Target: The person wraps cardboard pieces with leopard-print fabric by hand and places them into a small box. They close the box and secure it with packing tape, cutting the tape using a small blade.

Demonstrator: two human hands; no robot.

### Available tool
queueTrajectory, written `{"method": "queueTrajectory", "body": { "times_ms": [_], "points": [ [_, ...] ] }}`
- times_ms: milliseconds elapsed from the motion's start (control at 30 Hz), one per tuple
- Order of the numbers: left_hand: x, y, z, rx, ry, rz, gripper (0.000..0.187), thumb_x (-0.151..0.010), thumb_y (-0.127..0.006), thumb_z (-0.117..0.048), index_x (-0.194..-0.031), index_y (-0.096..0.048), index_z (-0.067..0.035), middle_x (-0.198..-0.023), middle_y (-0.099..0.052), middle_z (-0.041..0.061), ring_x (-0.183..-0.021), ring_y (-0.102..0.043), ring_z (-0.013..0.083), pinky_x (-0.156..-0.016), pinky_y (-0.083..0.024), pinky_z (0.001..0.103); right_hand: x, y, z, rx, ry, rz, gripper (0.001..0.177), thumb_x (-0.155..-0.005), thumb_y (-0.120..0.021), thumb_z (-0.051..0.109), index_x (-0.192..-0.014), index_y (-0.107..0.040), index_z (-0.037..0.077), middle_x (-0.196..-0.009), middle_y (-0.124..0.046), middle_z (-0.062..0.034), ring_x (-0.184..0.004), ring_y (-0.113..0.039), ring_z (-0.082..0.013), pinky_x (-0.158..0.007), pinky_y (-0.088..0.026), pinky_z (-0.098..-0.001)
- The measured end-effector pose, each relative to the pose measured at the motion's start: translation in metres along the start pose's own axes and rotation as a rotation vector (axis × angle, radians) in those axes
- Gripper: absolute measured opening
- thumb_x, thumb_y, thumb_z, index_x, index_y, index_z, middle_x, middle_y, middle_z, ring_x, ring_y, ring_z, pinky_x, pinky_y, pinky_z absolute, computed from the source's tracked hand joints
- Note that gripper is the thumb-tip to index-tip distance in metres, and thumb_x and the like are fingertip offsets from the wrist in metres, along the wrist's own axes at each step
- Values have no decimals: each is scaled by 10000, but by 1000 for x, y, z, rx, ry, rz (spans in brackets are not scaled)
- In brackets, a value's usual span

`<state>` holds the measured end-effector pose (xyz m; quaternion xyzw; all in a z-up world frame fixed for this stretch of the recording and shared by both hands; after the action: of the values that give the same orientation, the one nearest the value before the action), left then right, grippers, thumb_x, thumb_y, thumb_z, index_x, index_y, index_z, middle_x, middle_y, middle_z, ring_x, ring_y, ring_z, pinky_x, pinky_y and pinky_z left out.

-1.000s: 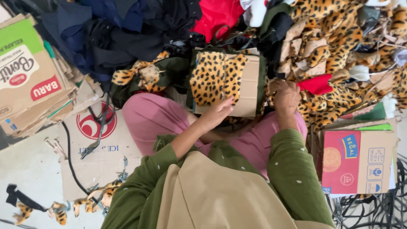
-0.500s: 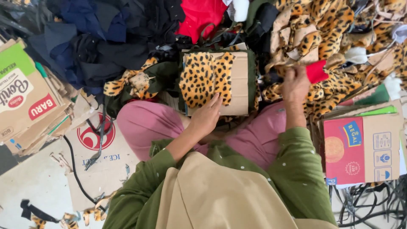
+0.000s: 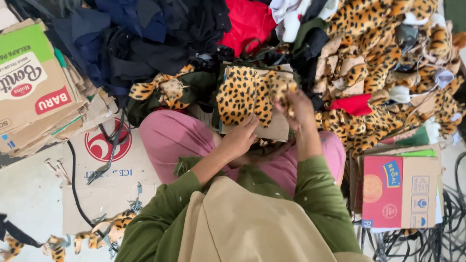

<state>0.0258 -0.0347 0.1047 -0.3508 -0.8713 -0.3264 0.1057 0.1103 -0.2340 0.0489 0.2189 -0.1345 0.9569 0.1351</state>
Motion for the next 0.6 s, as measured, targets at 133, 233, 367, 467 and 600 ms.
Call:
{"method": "queueTrajectory", "body": {
  "times_ms": [133, 233, 367, 467, 600],
  "points": [
    [-2, -8, 14, 42, -21, -5, 563, -1100, -386, -169, -1636, -218, -130, -1706, -100, 142, -1453, -373, 379, -1071, -504, 371, -1, -6, 3, -64, -14, 40, 164, -980, -616, 73, -1143, -632, 81, -924, -689, -65, -752, -748, -229, -478, -639, -370],
    [-19, -8, 19, 58, -53, -27, 566, -1097, -418, -169, -1620, -243, -46, -1698, -100, 204, -1469, -342, 425, -1069, -501, 406, -21, -3, 39, -190, 85, 92, 308, -978, -584, -8, -1279, -629, 41, -1060, -725, -110, -944, -785, -296, -766, -687, -487],
    [-8, 1, 3, 141, -12, -17, 563, -1104, -391, -176, -1628, -222, -55, -1701, -82, 196, -1490, -307, 409, -1077, -488, 403, 7, -18, 55, -262, 107, 74, 392, -984, -581, 1, -1371, -596, 59, -1151, -743, -156, -999, -776, -293, -819, -688, -493],
    [3, 12, -6, 157, 7, -10, 553, -1098, -384, -152, -1622, -238, -49, -1701, -89, 196, -1477, -330, 419, -1036, -520, 394, 15, -7, 13, -224, 33, -8, 474, -976, -579, 40, -1446, -533, 84, -1152, -717, -179, -959, -770, -294, -764, -698, -454],
    [0, 12, -3, 159, 5, -15, 553, -1094, -381, -149, -1621, -246, -50, -1704, -77, 194, -1479, -327, 423, -1040, -518, 397, 19, 31, -54, -53, -72, -39, 613, -1007, -542, 44, -1575, -314, 57, -1172, -675, -260, -929, -772, -366, -765, -673, -557]
  ]
}}
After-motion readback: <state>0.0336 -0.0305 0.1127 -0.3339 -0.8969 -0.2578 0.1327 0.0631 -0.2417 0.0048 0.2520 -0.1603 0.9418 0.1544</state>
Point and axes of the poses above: each hand's wrist, its own x-axis away from the middle knuckle, its own y-axis out of the back of the hand, z = x × y, the point moved 5 cm from there along -x, towards the middle knuckle
